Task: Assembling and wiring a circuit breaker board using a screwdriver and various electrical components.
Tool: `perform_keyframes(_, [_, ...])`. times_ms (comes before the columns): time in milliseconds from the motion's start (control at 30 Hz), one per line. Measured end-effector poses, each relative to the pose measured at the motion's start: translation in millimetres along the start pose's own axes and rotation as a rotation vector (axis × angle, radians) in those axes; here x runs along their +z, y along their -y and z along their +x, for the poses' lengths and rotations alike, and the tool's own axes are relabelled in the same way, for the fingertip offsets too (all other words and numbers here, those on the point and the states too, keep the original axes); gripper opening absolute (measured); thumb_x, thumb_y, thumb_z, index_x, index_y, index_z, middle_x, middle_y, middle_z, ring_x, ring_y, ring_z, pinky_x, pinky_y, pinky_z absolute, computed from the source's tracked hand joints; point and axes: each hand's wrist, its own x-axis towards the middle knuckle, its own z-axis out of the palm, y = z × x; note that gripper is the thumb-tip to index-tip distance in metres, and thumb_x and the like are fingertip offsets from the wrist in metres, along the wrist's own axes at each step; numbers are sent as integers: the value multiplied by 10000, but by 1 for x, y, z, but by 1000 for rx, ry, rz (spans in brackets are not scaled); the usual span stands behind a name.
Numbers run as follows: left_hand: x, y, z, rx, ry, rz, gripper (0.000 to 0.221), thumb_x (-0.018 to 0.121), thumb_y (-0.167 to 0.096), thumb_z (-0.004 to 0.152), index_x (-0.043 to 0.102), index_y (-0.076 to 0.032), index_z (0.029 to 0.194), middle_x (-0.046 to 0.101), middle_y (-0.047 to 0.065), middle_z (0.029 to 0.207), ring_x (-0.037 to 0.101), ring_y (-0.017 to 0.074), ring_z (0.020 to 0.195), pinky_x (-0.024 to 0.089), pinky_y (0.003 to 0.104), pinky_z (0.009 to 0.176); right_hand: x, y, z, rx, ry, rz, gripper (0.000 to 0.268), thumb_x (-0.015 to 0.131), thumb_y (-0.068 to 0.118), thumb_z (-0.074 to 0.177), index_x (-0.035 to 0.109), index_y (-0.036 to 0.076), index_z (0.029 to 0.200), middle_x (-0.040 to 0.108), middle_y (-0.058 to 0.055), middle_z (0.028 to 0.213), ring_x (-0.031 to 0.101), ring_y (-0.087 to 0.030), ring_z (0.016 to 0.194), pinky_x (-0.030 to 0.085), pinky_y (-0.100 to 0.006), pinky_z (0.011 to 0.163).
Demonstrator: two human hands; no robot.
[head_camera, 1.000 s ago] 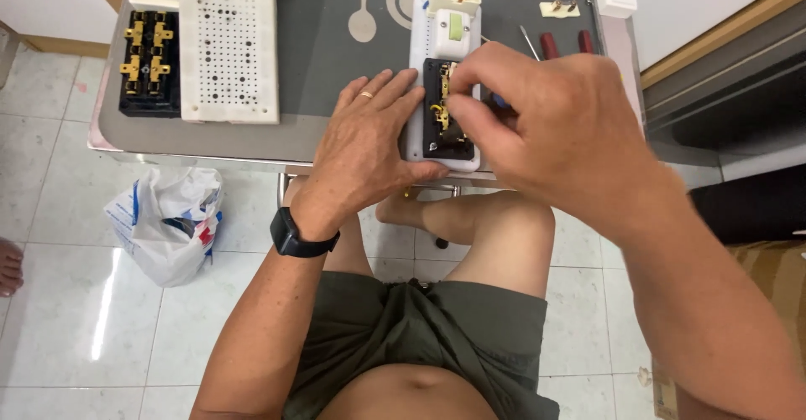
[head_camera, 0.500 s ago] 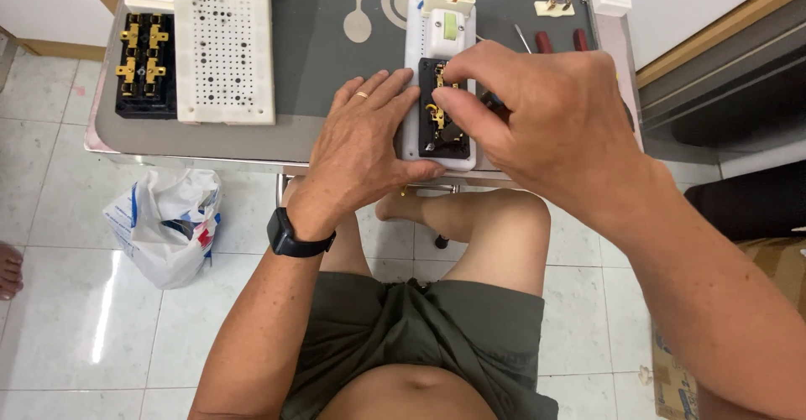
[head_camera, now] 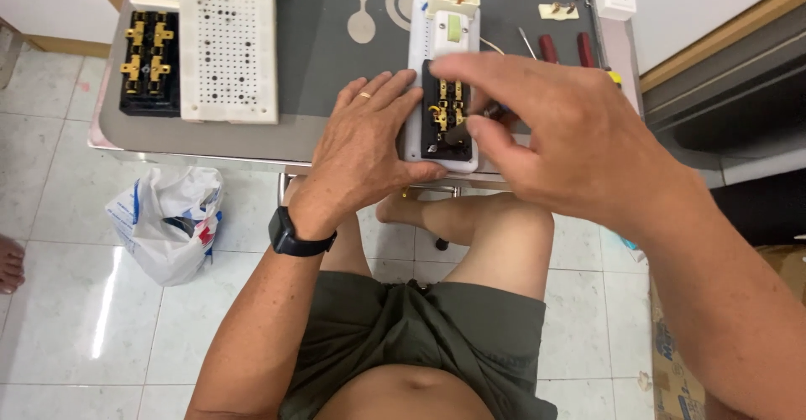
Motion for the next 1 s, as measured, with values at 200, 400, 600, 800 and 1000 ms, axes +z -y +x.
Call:
perform_keyframes(200, [1, 1, -1, 1, -7, 19, 948, 831, -574, 701, 494, 26, 1354, 451, 158, 1462, 392, 382, 1353, 249, 528, 1110, 20, -10, -4, -37, -208, -202, 280, 766, 178, 967, 652, 77, 1202, 741, -15, 1028, 493, -157, 524, 367, -315, 464])
perform_keyframes(400, [4, 3, -1, 13, -13, 13, 947, 812, -593, 707, 485, 11, 1359, 447, 161, 1462, 397, 392, 1347, 247, 540, 1106, 22, -9, -6, -10, -194, -196, 170, 685, 64, 952, 666, 117, 1112, 633, 36, 756, 460, -144, 479, 360, -301, 460])
perform_keyframes(600, [2, 1, -1, 17, -8, 13, 954, 802, -601, 712, 479, 20, 1361, 444, 171, 1464, 399, 394, 1346, 241, 530, 1111, 18, -8, -6, 25, -193, -256, 244, 693, 143, 979, 674, 63, 1209, 747, -16, 1083, 507, -187, 486, 382, -336, 444])
perform_keyframes(800, [1, 0, -1, 3, -5, -4, 942, 832, -568, 695, 481, 6, 1354, 449, 153, 1461, 389, 396, 1353, 232, 536, 1116, -2, 9, 7, -16, 6, -63, 399, 552, 3, 913, 543, 68, 1307, 609, -33, 881, 578, -208, 730, 391, -346, 459])
perform_keyframes(1000, [1, 1, -2, 17, -18, 12, 945, 819, -583, 698, 488, 8, 1357, 446, 160, 1466, 402, 383, 1346, 240, 523, 1116, 11, -1, 5, -68, -144, -142, 304, 579, -52, 894, 642, 79, 1162, 654, -14, 790, 469, -153, 529, 293, -306, 416])
